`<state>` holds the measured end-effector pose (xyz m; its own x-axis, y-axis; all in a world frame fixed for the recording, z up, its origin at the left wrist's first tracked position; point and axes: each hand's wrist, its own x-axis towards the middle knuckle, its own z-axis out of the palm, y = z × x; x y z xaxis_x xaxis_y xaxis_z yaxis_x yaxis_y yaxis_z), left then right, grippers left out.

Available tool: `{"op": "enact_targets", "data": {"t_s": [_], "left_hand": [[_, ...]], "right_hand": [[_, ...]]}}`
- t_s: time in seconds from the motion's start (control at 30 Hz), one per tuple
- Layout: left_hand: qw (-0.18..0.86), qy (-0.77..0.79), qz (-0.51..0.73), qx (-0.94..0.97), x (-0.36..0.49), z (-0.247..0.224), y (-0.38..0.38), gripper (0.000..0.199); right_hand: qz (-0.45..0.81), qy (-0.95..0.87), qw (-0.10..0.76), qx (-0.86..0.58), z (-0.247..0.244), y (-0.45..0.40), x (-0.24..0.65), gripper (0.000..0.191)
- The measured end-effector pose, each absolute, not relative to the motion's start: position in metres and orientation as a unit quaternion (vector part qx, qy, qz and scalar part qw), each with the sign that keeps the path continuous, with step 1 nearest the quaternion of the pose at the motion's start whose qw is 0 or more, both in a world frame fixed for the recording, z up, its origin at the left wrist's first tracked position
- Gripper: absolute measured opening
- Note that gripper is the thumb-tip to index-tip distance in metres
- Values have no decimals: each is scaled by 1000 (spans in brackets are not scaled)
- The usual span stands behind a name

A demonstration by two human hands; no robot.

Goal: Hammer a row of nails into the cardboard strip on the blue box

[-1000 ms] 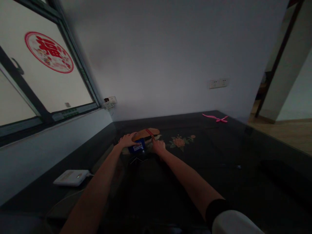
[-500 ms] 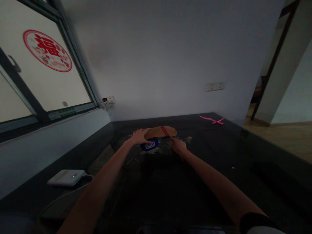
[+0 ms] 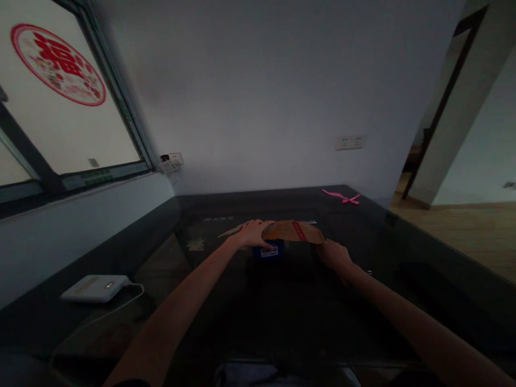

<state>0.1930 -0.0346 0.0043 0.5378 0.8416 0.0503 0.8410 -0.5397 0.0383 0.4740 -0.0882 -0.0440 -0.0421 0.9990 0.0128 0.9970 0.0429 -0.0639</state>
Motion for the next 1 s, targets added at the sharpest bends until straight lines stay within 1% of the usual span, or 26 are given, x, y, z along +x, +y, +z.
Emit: {"op": "enact_targets", "data": {"t_s": [0.23, 0.33, 0.4, 0.47, 0.53, 0.57, 0.6, 0.63, 0.7, 0.8, 0.87, 1.0], "left_hand": [[8, 473, 17, 881, 208, 5, -44, 103], [-11, 472, 38, 881, 210, 14, -59, 103], [-39, 461, 98, 881, 200, 20, -70, 93], [-67, 463, 196, 862, 178, 20, -80, 72], [-81, 503, 296, 808, 144, 12, -85, 52], [-80, 530, 324, 779, 124, 4, -86, 48], [-76, 553, 327, 763, 104, -6, -85, 45], [-70, 570, 310, 758, 85, -17, -84, 43], [-57, 586, 234, 774, 54, -39, -80, 41], [-34, 579, 122, 805, 35, -67, -78, 46], [-11, 586, 75, 807, 37, -76, -79, 50], [27, 589, 21, 807, 46, -79, -83, 54]], "right_hand": [[15, -712, 10, -702, -42, -107, 487, 36], [15, -711, 3, -703, -42, -113, 487, 37], [13, -711, 0, -703, -42, -116, 486, 38], [10, -712, -2, -702, -42, -118, 485, 38], [3, -714, -2, -701, -42, -119, 484, 37], [0, -714, -2, -700, -42, -119, 483, 37], [-4, -714, -2, -700, -42, -119, 482, 37], [-6, -713, -2, -701, -42, -119, 482, 36], [-5, -712, -4, -702, -43, -119, 480, 35], [-3, -712, -6, -702, -44, -120, 478, 35], [-6, -713, -9, -701, -45, -120, 477, 35], [-9, -713, -18, -701, -45, -123, 475, 36]]}}
